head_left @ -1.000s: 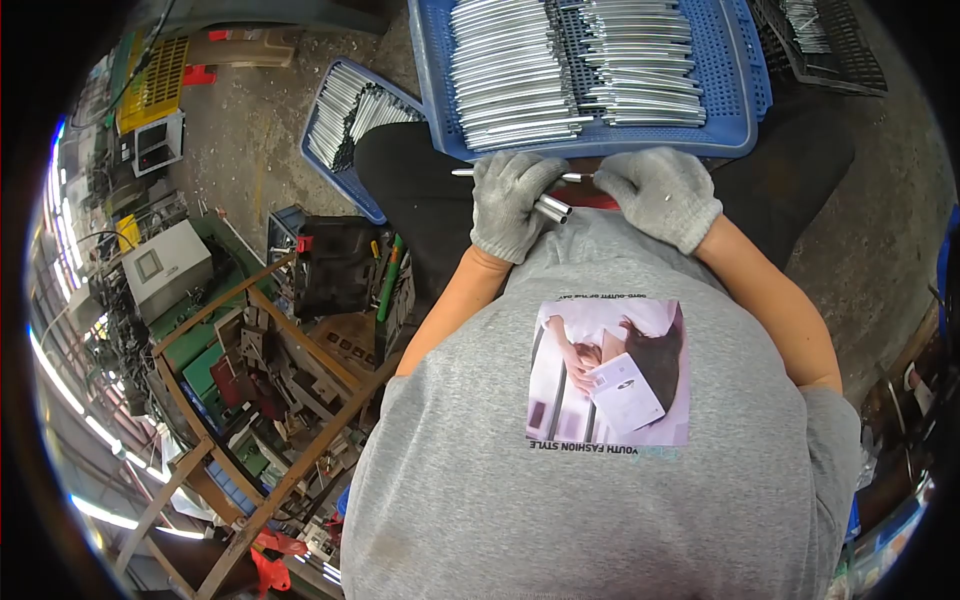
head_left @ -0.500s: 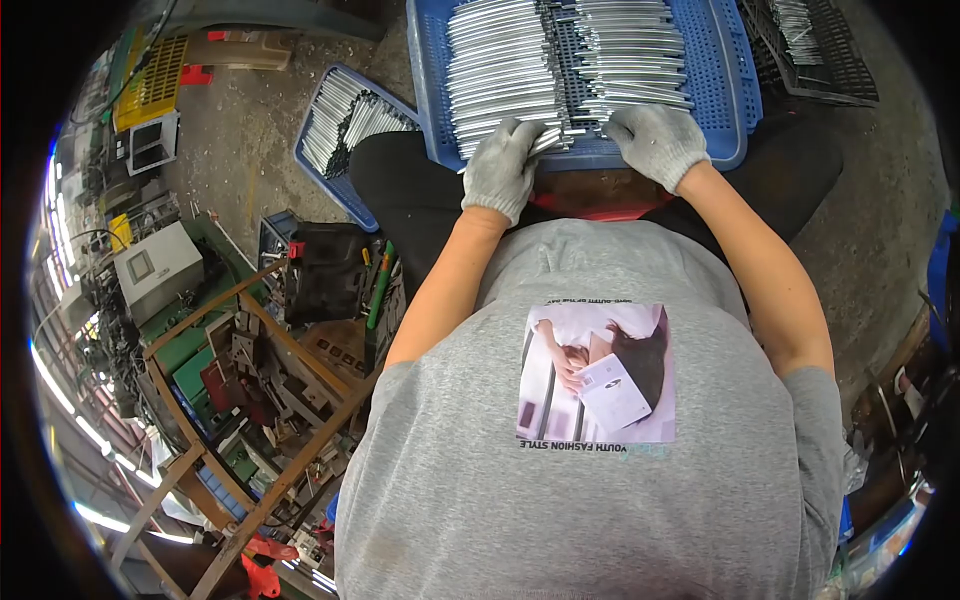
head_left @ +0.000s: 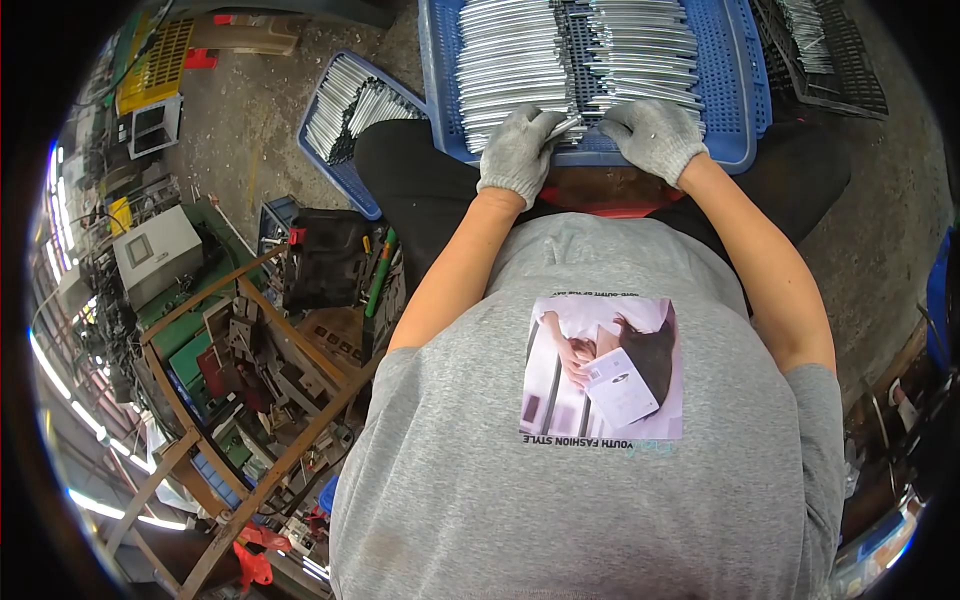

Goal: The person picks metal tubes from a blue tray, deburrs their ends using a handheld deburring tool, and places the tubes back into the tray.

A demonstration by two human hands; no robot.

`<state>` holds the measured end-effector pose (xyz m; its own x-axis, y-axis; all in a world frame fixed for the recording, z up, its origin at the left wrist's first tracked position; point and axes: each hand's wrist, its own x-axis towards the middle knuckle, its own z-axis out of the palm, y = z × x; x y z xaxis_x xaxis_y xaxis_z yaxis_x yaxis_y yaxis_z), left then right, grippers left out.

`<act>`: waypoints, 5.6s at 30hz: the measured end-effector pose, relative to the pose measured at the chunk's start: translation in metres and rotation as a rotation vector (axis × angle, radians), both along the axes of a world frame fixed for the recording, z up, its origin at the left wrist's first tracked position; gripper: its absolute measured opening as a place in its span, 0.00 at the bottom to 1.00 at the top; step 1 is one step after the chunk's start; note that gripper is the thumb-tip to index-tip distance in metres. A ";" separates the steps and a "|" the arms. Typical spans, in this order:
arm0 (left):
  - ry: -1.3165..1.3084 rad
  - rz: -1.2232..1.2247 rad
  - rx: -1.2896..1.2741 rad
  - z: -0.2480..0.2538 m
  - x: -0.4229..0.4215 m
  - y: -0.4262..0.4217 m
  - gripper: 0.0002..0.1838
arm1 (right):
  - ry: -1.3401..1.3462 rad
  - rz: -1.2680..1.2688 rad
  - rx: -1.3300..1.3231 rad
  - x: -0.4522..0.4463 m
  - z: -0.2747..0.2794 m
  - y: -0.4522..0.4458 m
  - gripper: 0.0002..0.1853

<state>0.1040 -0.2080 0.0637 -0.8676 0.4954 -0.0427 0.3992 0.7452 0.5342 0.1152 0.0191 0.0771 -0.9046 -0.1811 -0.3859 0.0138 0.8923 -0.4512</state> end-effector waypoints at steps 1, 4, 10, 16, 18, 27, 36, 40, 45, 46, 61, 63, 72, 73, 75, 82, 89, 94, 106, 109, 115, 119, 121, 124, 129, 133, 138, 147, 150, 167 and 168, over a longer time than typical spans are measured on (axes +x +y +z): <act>0.000 0.001 -0.001 -0.001 0.000 -0.001 0.14 | 0.017 0.005 -0.026 0.001 0.004 0.000 0.15; 0.079 -0.024 0.013 0.001 -0.001 -0.002 0.15 | 0.066 -0.003 -0.066 0.007 0.018 -0.001 0.15; 0.236 -0.106 0.184 0.008 0.002 -0.012 0.16 | 0.156 -0.031 -0.111 0.015 0.041 -0.001 0.16; 0.137 -0.041 0.240 0.022 0.010 -0.015 0.18 | 0.163 -0.001 -0.150 0.028 0.044 -0.005 0.15; 0.262 -0.060 0.188 0.024 0.012 -0.016 0.17 | 0.082 0.040 -0.149 0.030 0.056 -0.008 0.15; 0.269 -0.056 0.226 0.034 0.022 -0.019 0.16 | 0.111 -0.069 -0.194 0.033 0.051 -0.010 0.14; 0.261 -0.060 0.224 0.028 0.027 -0.022 0.15 | 0.112 -0.069 -0.287 0.033 0.057 -0.011 0.14; 0.258 -0.056 0.227 0.026 0.030 -0.024 0.15 | -0.017 -0.064 -0.196 0.034 0.051 -0.014 0.14; 0.262 -0.080 0.218 0.019 0.030 -0.028 0.20 | -0.007 -0.076 -0.402 0.047 0.042 -0.013 0.14; 0.271 -0.077 0.217 0.020 0.028 -0.029 0.20 | -0.066 -0.109 -0.491 0.042 0.039 -0.011 0.15; -0.001 -0.046 -0.158 0.008 -0.023 -0.021 0.13 | 0.180 -0.272 -0.199 0.058 0.016 -0.009 0.16; -0.009 -0.049 -0.184 0.006 -0.021 -0.022 0.13 | 0.179 -0.260 -0.186 0.057 0.015 -0.010 0.16; 0.258 -0.147 -0.081 0.019 -0.013 -0.029 0.19 | 0.185 -0.215 -0.217 0.056 0.028 -0.012 0.14; 0.196 -0.143 -0.049 0.024 -0.011 -0.030 0.19 | 0.230 -0.201 -0.251 0.057 0.030 -0.013 0.14; 0.132 -0.140 -0.019 0.031 -0.006 -0.032 0.20 | 0.275 -0.203 -0.281 0.059 0.038 -0.015 0.13; 0.052 -0.189 0.103 0.045 0.006 -0.040 0.24 | 0.356 -0.097 -0.315 0.060 0.053 -0.013 0.12; 0.107 -0.219 0.127 0.047 0.011 -0.040 0.18 | 0.339 -0.071 -0.290 0.056 0.055 -0.011 0.12; 0.200 -0.200 0.114 0.052 0.017 -0.035 0.17 | 0.255 0.001 -0.227 0.062 0.053 -0.013 0.11; 0.308 -0.209 0.116 0.063 0.022 -0.033 0.17 | 0.156 -0.068 -0.242 0.059 0.065 -0.015 0.13; 0.327 -0.191 0.129 0.058 0.022 -0.034 0.18 | 0.149 -0.036 -0.306 0.062 0.070 -0.015 0.15; 0.295 -0.209 0.085 0.067 0.021 -0.037 0.17 | 0.205 -0.155 -0.369 0.054 0.068 -0.011 0.12; 0.293 -0.197 0.121 0.061 0.022 -0.036 0.17 | 0.134 -0.123 -0.318 0.058 0.061 -0.015 0.13; 0.275 -0.195 0.119 0.055 0.024 -0.039 0.17 | 0.018 -0.051 -0.307 0.062 0.058 -0.017 0.14; 0.260 -0.195 0.111 0.053 0.020 -0.040 0.17 | 0.005 -0.166 -0.478 0.061 0.050 -0.015 0.15; 0.205 -0.194 -0.067 0.040 0.001 -0.038 0.17 | 0.050 -0.252 -0.312 0.050 0.051 -0.017 0.17; 0.024 -0.079 -0.254 0.022 -0.015 -0.028 0.12 | 0.080 -0.281 -0.217 0.054 0.039 -0.008 0.17; -0.027 -0.094 -0.250 0.010 -0.026 -0.024 0.11 | 0.159 -0.257 -0.188 0.063 0.030 -0.007 0.16; 0.191 -0.239 -0.279 0.002 -0.028 -0.031 0.17 | 0.166 -0.162 -0.157 0.058 0.031 -0.014 0.15; 0.220 -0.215 -0.199 0.017 -0.021 -0.031 0.18 | 0.269 -0.178 -0.192 0.058 0.036 -0.014 0.14; -0.041 -0.117 0.155 0.047 0.009 -0.045 0.16 | 0.447 -0.027 -0.213 0.067 0.056 -0.018 0.10; -0.042 -0.118 0.155 0.050 0.011 -0.044 0.16 | 0.457 -0.003 -0.213 0.067 0.055 -0.018 0.11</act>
<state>0.1149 -0.2520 0.1132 -0.8021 0.5972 0.0073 0.4540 0.6017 0.6572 0.1822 0.0013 0.1324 -0.9732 -0.2094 0.0952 -0.2250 0.7802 -0.5836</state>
